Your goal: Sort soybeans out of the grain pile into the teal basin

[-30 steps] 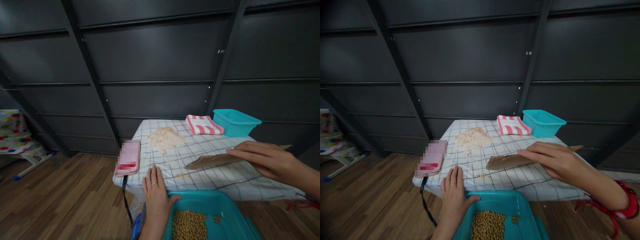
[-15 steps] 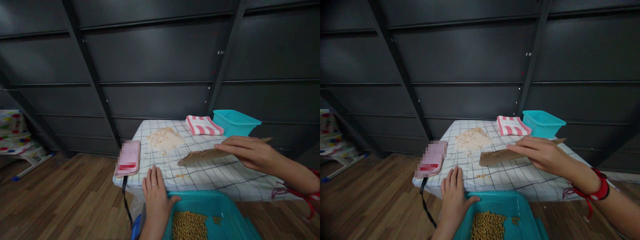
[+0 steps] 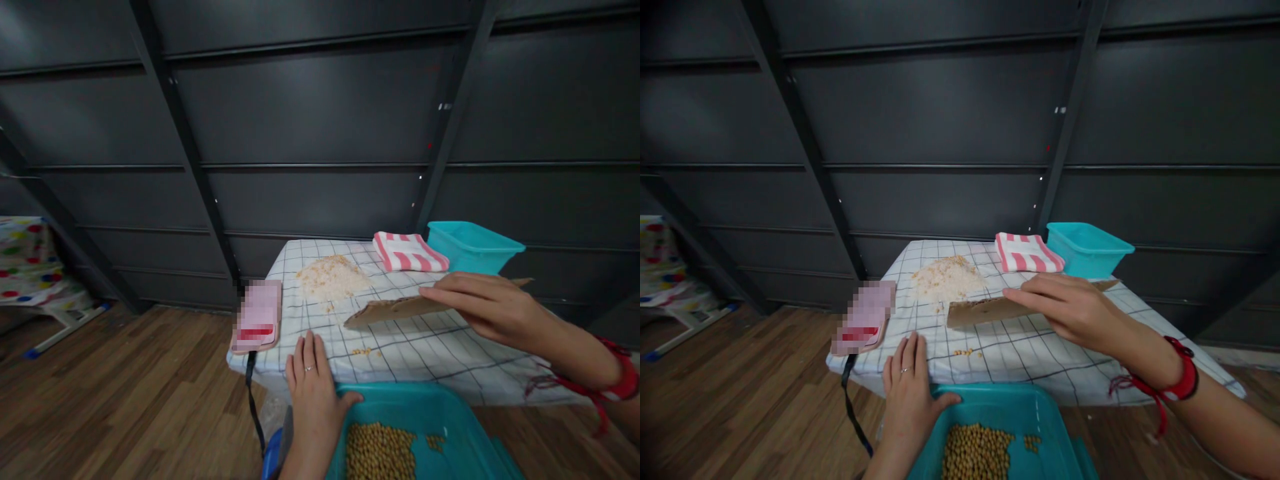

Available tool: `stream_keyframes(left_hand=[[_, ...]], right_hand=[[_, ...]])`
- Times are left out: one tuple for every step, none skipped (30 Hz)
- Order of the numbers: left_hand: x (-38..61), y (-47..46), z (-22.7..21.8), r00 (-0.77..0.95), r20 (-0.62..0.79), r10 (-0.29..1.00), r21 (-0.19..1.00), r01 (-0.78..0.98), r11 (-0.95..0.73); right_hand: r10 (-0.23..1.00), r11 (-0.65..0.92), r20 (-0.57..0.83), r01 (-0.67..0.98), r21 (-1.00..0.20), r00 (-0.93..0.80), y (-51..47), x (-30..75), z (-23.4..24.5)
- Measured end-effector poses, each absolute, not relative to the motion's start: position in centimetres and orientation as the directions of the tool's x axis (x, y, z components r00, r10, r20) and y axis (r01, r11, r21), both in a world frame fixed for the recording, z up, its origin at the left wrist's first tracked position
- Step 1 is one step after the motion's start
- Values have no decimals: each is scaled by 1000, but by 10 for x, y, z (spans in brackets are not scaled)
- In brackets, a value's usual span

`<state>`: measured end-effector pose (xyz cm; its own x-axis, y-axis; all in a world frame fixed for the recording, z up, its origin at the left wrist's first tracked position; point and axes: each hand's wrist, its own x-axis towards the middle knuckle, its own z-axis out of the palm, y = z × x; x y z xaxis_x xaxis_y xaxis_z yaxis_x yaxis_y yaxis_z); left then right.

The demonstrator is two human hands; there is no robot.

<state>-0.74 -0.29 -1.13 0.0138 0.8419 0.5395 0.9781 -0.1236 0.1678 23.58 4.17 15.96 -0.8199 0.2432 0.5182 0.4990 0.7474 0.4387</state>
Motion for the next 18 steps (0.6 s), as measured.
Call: stream_keyframes(left_hand=[[-7,-3,-11,13,538,843,172,977,-125],[-6,-3,-10,2,539,843,180,977,-117],[-5,-3,-8,-16,540,842,188,977,-103],[-4,-3,-7,-29,543,839,193,977,-91],[-4,-4,-7,-40,546,837,197,977,-81],[-3,-4,-6,-36,548,836,194,977,-86],[-3,-4,-6,-23,549,836,189,977,-97],[-3,-5,-7,-10,549,836,183,977,-109],[-4,-5,-8,-3,549,836,179,977,-114],[-4,-5,-9,-3,547,837,177,978,-113],[-5,-5,-10,-7,545,838,179,978,-108],[-6,-5,-10,-8,543,840,180,978,-106],[-6,-5,-11,-7,539,842,182,977,-109],[-7,-5,-11,-3,535,845,184,976,-113],[-7,-4,-11,2,531,847,186,975,-119],[-7,-4,-10,8,529,849,186,975,-125],[-6,-4,-9,5,528,849,188,974,-123],[-6,-4,-8,-7,528,849,192,975,-112]], right_hand=[[248,760,509,492,426,-824,38,236,160],[257,768,501,489,413,-827,36,236,160],[266,773,494,489,405,-828,35,235,160],[271,771,493,493,403,-827,35,233,158],[274,765,496,499,407,-824,37,231,156],[274,755,500,506,417,-821,40,229,153],[270,743,506,512,432,-819,45,227,150],[268,730,508,516,447,-819,50,225,148],[268,720,507,520,460,-819,56,224,146],[273,712,506,525,466,-818,60,223,145],[277,707,505,529,469,-817,63,223,145],[278,707,506,531,468,-816,64,224,146],[277,709,511,532,463,-814,63,225,148],[274,714,516,531,456,-811,61,226,151],[272,721,520,529,448,-810,58,227,153],[271,731,517,523,438,-812,53,228,156],[273,745,508,514,426,-817,49,228,158],[277,758,496,504,414,-823,46,228,159]])
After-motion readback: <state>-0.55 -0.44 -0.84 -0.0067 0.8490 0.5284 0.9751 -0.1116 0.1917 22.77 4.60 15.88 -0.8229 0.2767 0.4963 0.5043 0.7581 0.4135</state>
